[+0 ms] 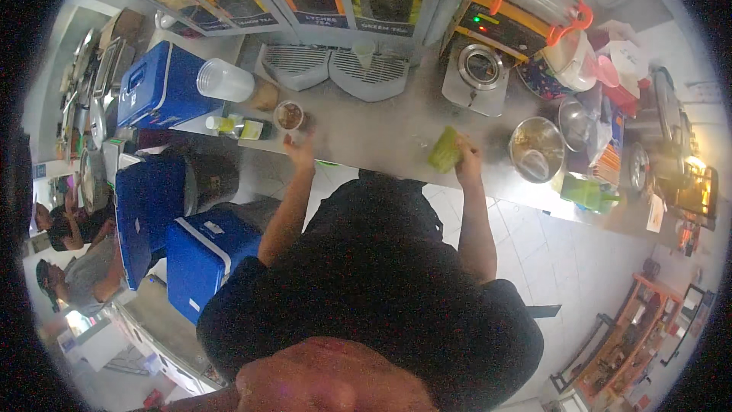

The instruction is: The person prepares multiple items for takeout by dispensing drinks into cups, sealing them using a machine, checking order receipts on digital screens, and scooping food from rice cookers into a bowl to wrap for delivery.

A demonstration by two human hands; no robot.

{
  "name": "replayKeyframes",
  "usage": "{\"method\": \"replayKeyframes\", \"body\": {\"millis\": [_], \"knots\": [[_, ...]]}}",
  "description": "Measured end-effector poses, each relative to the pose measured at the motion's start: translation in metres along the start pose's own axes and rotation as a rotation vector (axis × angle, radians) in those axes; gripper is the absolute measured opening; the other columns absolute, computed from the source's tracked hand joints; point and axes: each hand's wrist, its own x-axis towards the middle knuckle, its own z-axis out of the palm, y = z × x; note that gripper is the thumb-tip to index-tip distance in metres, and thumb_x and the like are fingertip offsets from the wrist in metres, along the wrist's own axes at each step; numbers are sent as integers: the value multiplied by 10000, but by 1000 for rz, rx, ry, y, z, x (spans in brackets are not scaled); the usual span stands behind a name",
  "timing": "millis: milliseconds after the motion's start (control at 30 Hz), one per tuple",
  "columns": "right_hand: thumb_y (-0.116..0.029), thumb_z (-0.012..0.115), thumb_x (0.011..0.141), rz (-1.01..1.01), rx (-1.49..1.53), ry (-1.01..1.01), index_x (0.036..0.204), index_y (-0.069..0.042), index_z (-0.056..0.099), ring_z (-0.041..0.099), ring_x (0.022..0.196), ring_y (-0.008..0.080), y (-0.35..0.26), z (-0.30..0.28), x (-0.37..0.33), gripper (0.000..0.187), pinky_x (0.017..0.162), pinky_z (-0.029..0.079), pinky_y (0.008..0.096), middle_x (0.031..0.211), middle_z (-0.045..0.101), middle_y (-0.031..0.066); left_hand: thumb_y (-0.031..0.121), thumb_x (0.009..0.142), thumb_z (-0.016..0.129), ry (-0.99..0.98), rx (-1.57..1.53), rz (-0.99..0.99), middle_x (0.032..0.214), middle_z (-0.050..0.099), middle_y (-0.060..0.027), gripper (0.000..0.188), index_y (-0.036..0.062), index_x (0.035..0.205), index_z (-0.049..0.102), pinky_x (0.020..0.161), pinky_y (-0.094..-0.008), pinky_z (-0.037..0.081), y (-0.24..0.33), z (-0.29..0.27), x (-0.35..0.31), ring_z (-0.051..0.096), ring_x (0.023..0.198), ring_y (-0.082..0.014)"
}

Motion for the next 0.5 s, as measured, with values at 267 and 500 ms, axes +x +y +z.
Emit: {"method": "replayKeyframes", "body": {"millis": [267,500], "knots": [[-257,910,644,-833,-1090,355,1171,-29,575,604,1090,322,56,-44,14,664,931,487,429,1166,618,166,127,641,935,39,-116,246,1257,588,-185,862,-48,1331,449,1015,-417,471,25,36,37,595,1133,-300],[-434,928,607,-960,-1137,493,1339,-45,475,539,1214,360,13,-15,-28,945,1031,430,465,1367,480,215,100,668,921,-271,-28,524,1177,620,-169,744,-66,1265,509,929,-365,525,85,40,-11,638,1037,-251]]}}
